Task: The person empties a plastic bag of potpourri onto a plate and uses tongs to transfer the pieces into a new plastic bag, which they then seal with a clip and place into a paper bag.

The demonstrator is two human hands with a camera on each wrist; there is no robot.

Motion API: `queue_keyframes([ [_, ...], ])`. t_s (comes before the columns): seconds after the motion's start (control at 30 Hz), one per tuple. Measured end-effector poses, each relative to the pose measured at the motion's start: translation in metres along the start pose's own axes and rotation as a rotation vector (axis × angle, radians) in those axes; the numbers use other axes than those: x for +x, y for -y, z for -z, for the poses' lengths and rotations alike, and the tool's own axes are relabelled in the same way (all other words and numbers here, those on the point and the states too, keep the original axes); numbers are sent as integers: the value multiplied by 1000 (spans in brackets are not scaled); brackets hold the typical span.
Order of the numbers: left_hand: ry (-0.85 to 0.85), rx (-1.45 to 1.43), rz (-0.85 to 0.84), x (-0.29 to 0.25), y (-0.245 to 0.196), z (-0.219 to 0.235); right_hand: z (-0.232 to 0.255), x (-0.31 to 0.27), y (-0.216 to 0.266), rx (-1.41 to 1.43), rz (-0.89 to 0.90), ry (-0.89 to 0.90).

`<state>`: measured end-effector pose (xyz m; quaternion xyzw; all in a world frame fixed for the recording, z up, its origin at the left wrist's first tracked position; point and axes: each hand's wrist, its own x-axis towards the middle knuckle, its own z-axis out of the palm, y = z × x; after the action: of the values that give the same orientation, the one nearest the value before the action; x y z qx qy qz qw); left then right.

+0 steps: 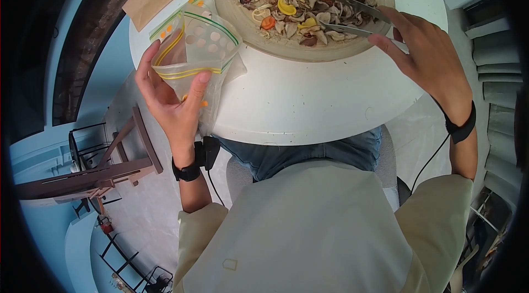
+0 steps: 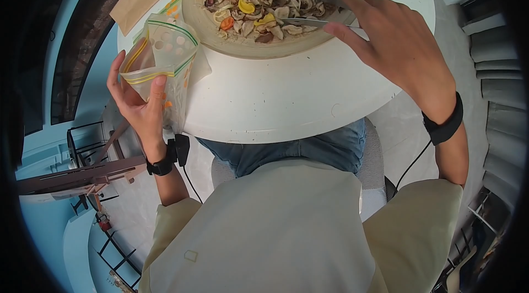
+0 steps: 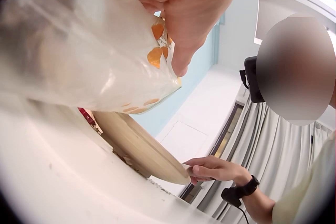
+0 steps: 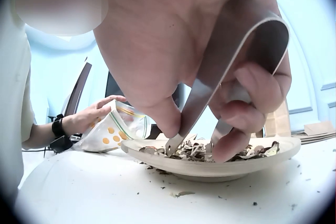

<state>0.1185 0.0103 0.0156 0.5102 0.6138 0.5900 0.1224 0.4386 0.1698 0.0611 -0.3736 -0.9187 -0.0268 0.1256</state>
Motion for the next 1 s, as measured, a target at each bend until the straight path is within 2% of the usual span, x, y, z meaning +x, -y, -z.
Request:
queue_keyframes([
  [0.13,1,25,-26,1,2,-1,-17,7,-11,-77,64,-135],
  [0.23,-3,22,-11,0,-1,-3,-27,20,-17,-63,84,-154],
  [0.27,-2,22,-12,0,-1,-3,-26,23,-15,-63,82,-155],
  [0.33,4,28,-17,0,-1,-2,-21,30,-8,-20,-25,-28],
  [0.43,5,19,-8,0,-3,-3,-10,33,6,-36,5,-81],
  [0.57,8,21,4,0,-3,-4,-12,35,3,47,0,-94],
  [0.73,2,17,-7,0,-3,-3,5,37,-3,90,167,-38],
  [0.77,1,18,-6,0,-3,-2,4,38,-3,90,169,-37],
  [0.93,4,12,6,-1,-4,-3,-8,45,-4,113,-47,-5],
  [0.97,3,11,6,-1,-3,-3,-8,48,-5,112,-47,-5],
  [1.0,8,16,-4,-1,-2,-2,-6,51,-5,72,67,-89],
])
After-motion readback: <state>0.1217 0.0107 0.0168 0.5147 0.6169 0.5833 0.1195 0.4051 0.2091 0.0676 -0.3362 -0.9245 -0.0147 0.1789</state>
